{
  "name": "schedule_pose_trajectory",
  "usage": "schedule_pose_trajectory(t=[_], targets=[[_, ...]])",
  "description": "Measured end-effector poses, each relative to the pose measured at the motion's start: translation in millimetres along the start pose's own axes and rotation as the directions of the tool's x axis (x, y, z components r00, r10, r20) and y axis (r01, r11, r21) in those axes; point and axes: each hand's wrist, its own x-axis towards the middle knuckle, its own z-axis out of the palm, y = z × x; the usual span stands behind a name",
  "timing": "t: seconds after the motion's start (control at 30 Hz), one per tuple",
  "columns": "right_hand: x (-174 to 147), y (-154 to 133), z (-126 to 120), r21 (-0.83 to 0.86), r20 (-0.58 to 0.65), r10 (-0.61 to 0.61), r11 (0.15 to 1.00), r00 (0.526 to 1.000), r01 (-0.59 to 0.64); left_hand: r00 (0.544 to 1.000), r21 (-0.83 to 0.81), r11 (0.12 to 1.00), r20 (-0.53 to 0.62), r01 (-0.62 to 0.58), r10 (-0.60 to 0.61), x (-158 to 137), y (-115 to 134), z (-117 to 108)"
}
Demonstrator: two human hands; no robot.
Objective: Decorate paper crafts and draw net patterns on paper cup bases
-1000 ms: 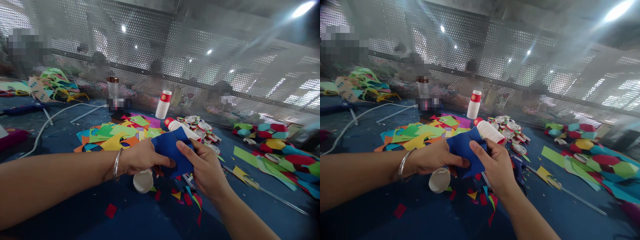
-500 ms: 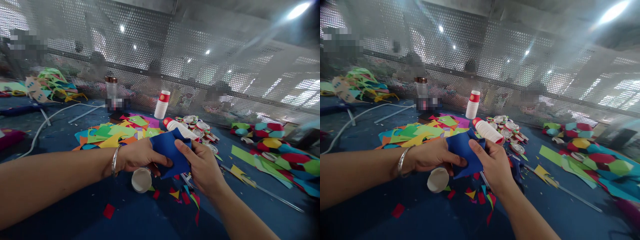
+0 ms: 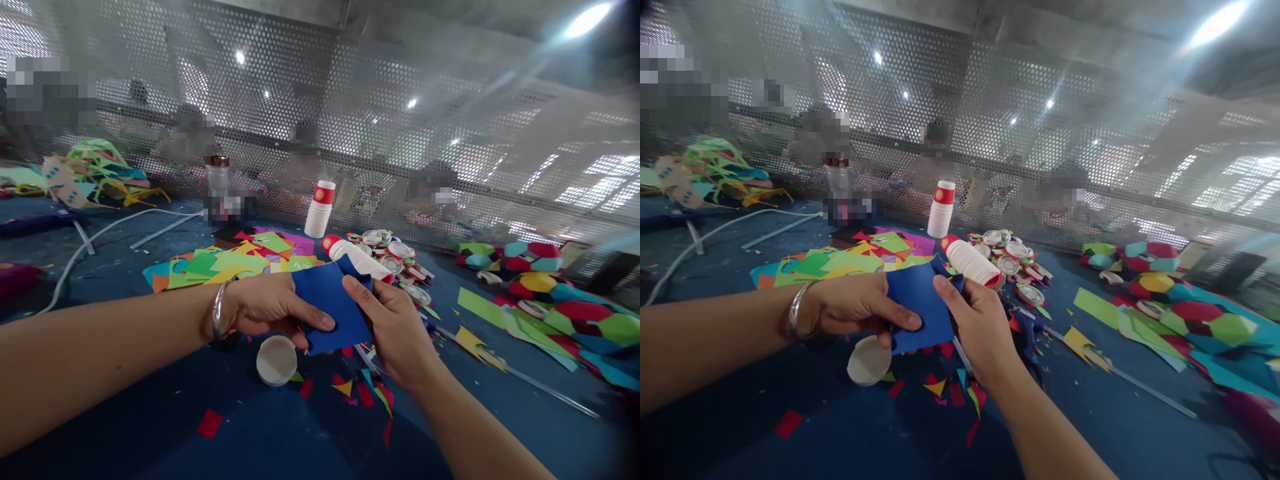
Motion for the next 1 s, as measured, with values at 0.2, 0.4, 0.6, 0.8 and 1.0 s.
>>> schedule_pose_trajectory(t=[0.2, 0.4, 0.6, 0.8, 1.0], targets=[[-1, 1, 0, 0.014, 0.002, 0.043, 0.999, 0.999, -0.043, 1.0, 0.026, 1.0, -0.009, -0.014, 0.014, -12, 8, 3], [-4, 4, 8, -0.066, 0.037, 0.045, 0.997, 0.998, -0.042, 1.0, 0.073, 0.997, 0.025, 0.006, -0.008, -48, 18, -10], [-6, 2, 14, -0.127, 0.09, 0.056, 0.991, 0.994, -0.044, 1.0, -0.013, 1.0, -0.008, -0.008, 0.008, -58, 6, -7], [-4, 5, 13, -0.153, 0.073, 0.072, 0.986, 0.995, -0.06, 0.998, -0.085, 0.996, -0.054, -0.041, 0.037, -47, -8, 0], [-2, 7, 12, -0.168, 0.053, 0.089, 0.983, 0.995, -0.079, 1.0, -0.053, 0.999, -0.006, -0.011, 0.01, -55, 5, -17]])
